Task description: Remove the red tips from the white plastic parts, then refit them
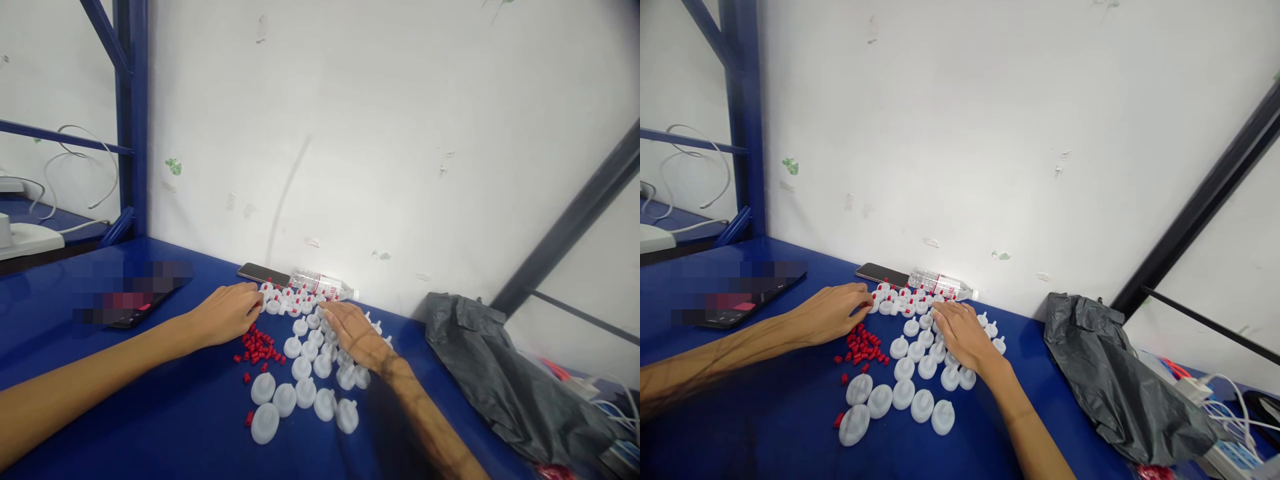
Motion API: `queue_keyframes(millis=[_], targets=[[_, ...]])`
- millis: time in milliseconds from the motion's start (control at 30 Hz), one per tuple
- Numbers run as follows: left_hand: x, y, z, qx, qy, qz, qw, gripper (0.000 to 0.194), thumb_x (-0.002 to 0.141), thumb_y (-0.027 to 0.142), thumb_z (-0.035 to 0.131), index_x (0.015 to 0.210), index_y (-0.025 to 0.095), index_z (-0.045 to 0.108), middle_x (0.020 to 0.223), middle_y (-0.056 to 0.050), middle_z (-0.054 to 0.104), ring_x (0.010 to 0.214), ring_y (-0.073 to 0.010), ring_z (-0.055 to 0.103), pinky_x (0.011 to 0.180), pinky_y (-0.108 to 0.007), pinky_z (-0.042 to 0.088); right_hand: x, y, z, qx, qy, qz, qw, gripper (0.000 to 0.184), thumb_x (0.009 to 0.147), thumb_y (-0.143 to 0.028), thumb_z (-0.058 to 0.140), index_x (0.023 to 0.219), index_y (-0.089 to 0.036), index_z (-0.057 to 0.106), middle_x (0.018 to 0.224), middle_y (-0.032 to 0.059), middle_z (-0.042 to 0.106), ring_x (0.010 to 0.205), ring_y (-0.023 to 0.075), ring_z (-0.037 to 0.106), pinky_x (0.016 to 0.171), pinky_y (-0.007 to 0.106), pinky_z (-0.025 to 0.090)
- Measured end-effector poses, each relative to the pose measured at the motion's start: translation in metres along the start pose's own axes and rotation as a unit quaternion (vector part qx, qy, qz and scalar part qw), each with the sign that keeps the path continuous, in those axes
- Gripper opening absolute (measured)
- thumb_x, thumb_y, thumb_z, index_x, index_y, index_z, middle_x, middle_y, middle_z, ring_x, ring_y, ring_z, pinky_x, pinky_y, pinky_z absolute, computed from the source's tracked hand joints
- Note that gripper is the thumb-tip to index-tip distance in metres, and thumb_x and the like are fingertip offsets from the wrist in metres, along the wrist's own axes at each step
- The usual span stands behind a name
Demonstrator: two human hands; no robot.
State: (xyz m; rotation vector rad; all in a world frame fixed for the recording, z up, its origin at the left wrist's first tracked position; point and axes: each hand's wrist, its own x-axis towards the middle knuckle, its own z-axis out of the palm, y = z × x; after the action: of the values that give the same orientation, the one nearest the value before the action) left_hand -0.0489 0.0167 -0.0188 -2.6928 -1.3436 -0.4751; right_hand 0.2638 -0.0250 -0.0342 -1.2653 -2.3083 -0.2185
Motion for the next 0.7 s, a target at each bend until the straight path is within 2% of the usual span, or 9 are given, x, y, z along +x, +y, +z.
queue_keyframes(millis=[200,367,467,533,633,700], targets=[[0.000,0.002,-0.002,0.009,-0.018,-0.007,1.000,0.030,0.095,0.019,0.040,0.101,0.022,0.069,0.103,-0.010,0.071,0.093,-0.0282,0.070,0.071,-0.035,0.050,0.005,0.003,-0.009,-0.024,0.022,0.026,0.999,0.043,0.111,-0.035,0.029,0.134,-0.027,0.064,0.132,0.0048,0.071,0.125,0.0230,0.063,0.111,0.047,0.046],[0.000,0.000,0.001,-0.006,-0.023,-0.014,1.000,0.030,0.094,0.017,0.041,0.104,0.022,0.069,0.109,-0.011,0.073,0.101,-0.0310,0.071,0.077,-0.039,0.052,0.016,0.029,-0.018,-0.066,0.028,0.066,0.995,0.050,0.112,-0.041,0.023,0.115,-0.022,0.069,0.110,0.0084,0.076,0.105,0.0258,0.069,0.097,0.047,0.050],[-0.001,-0.002,0.003,-0.011,-0.020,-0.025,0.999,0.029,0.092,0.016,0.045,0.107,0.022,0.068,0.109,-0.012,0.075,0.101,-0.0312,0.071,0.078,-0.039,0.052,0.022,0.045,-0.013,-0.077,0.001,0.056,0.995,0.056,0.112,-0.046,0.022,0.103,-0.023,0.072,0.094,0.0062,0.077,0.092,0.0240,0.071,0.087,0.040,0.053],[-0.001,-0.002,0.003,-0.011,-0.017,-0.030,0.999,0.025,0.092,0.017,0.046,0.102,0.022,0.069,0.103,-0.011,0.076,0.097,-0.0303,0.071,0.075,-0.037,0.051,0.024,0.052,-0.006,-0.074,-0.014,0.042,0.996,0.059,0.112,-0.049,0.022,0.098,-0.024,0.074,0.088,0.0042,0.077,0.085,0.0214,0.073,0.083,0.035,0.054],[-0.001,-0.003,0.002,-0.013,-0.018,-0.029,0.999,0.020,0.093,0.022,0.048,0.091,0.022,0.068,0.095,-0.010,0.075,0.092,-0.0284,0.072,0.072,-0.034,0.050,0.024,0.055,0.002,-0.065,-0.013,0.029,0.997,0.058,0.111,-0.051,0.025,0.096,-0.025,0.075,0.085,0.0024,0.077,0.081,0.0199,0.074,0.083,0.034,0.055],[-0.002,-0.002,0.000,-0.016,-0.022,-0.027,0.999,0.019,0.093,0.023,0.050,0.089,0.022,0.069,0.095,-0.009,0.075,0.090,-0.0275,0.072,0.071,-0.034,0.049,0.022,0.054,0.001,-0.059,0.006,0.031,0.998,0.055,0.111,-0.049,0.026,0.100,-0.025,0.074,0.090,0.0034,0.078,0.087,0.0212,0.074,0.088,0.036,0.054]])
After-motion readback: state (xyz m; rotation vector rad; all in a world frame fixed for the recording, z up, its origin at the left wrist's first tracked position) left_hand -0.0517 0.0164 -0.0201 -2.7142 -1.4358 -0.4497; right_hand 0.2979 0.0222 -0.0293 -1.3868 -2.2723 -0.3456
